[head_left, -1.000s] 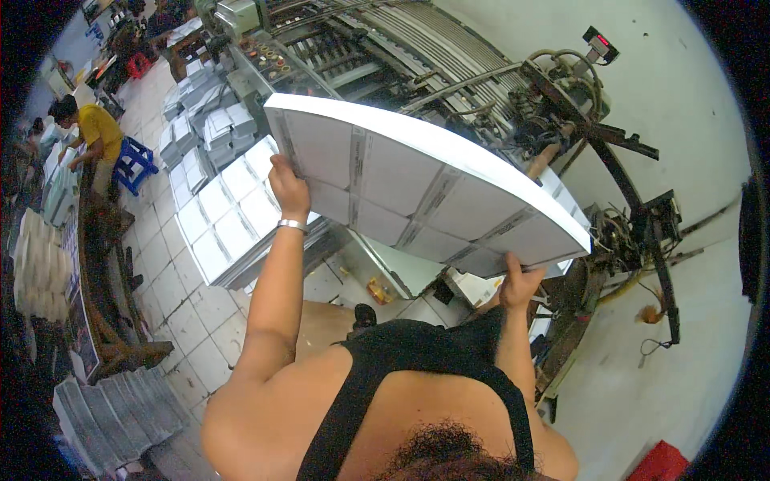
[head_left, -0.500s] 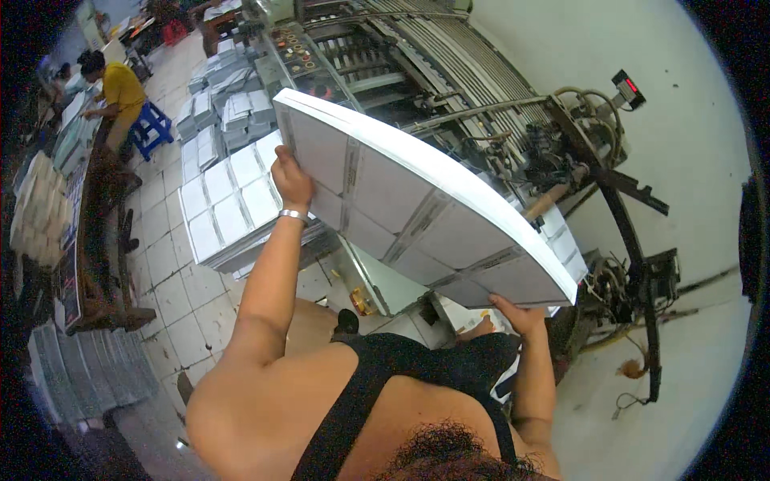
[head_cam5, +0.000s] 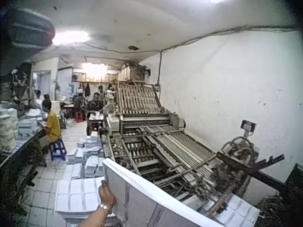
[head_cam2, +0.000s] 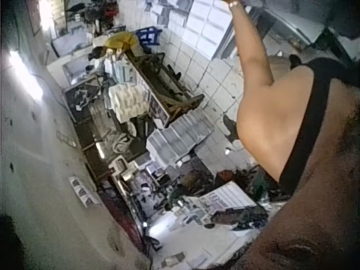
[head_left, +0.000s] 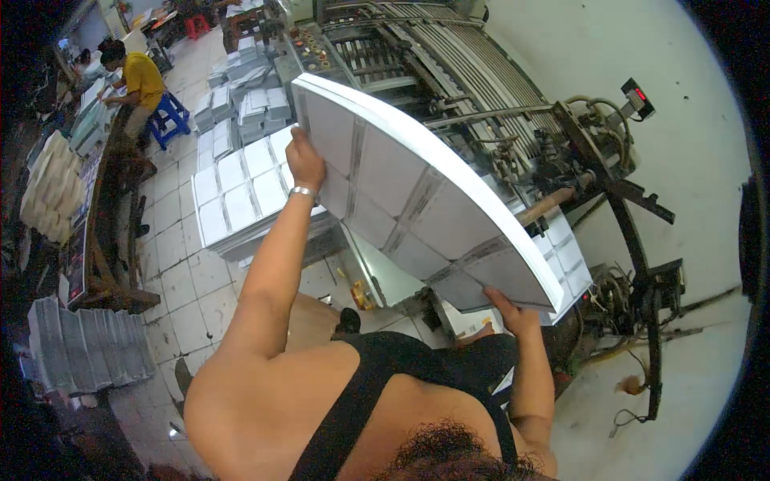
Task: The person picks up large stacks of paper sheets from a pile, fans them out to ensure they are separated, and loads them into the feeder of a large industrial printing or binding machine.
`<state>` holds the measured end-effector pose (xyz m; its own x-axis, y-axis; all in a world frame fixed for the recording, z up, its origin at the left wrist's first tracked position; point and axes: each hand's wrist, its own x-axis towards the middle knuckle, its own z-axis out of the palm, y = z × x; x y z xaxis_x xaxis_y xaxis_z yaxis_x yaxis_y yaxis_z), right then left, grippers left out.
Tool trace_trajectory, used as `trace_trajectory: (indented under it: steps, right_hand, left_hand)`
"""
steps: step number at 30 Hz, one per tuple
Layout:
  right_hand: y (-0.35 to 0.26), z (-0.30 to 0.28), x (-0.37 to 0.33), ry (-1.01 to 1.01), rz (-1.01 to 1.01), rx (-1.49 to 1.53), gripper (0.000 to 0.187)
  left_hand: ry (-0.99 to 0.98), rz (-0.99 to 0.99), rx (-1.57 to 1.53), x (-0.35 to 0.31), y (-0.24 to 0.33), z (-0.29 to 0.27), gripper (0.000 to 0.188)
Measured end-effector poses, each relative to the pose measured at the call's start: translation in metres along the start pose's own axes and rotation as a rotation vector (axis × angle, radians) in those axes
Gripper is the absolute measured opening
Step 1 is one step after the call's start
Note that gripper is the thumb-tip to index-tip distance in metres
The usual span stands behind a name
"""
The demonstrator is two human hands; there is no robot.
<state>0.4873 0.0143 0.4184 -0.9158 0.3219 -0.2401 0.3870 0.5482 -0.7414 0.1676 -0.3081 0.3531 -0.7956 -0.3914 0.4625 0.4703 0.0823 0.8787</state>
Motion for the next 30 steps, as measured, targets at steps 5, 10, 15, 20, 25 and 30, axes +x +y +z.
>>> trace_trajectory:
  steps: [5,10,15,20,25,30]
  right_hand:
    - [0.003,0.024,-0.011,0.214,-0.095,0.285,0.049]
    - [-0.014,0.084,-0.008,0.282,-0.217,0.692,0.05]
    - [0.005,0.165,-0.006,0.18,-0.129,1.082,0.052]
    - [0.021,0.188,-0.02,0.134,0.057,1.209,0.053]
    - [0.027,0.187,-0.024,0.143,0.145,1.163,0.051]
    - [0.029,0.189,-0.02,0.116,0.133,1.227,0.051]
  left_hand:
    - [-0.123,0.08,0.305,0.029,0.024,-0.003,0.07]
    - [-0.459,0.055,0.644,0.076,0.066,-0.012,0.067]
    - [-0.832,-0.103,0.993,0.084,0.011,-0.003,0.068]
    - [-0.963,-0.196,1.018,0.047,-0.028,-0.002,0.068]
    - [-1.006,-0.175,0.974,0.044,-0.046,0.008,0.078]
    - [-1.181,-0.489,0.796,0.08,-0.04,-0.005,0.088]
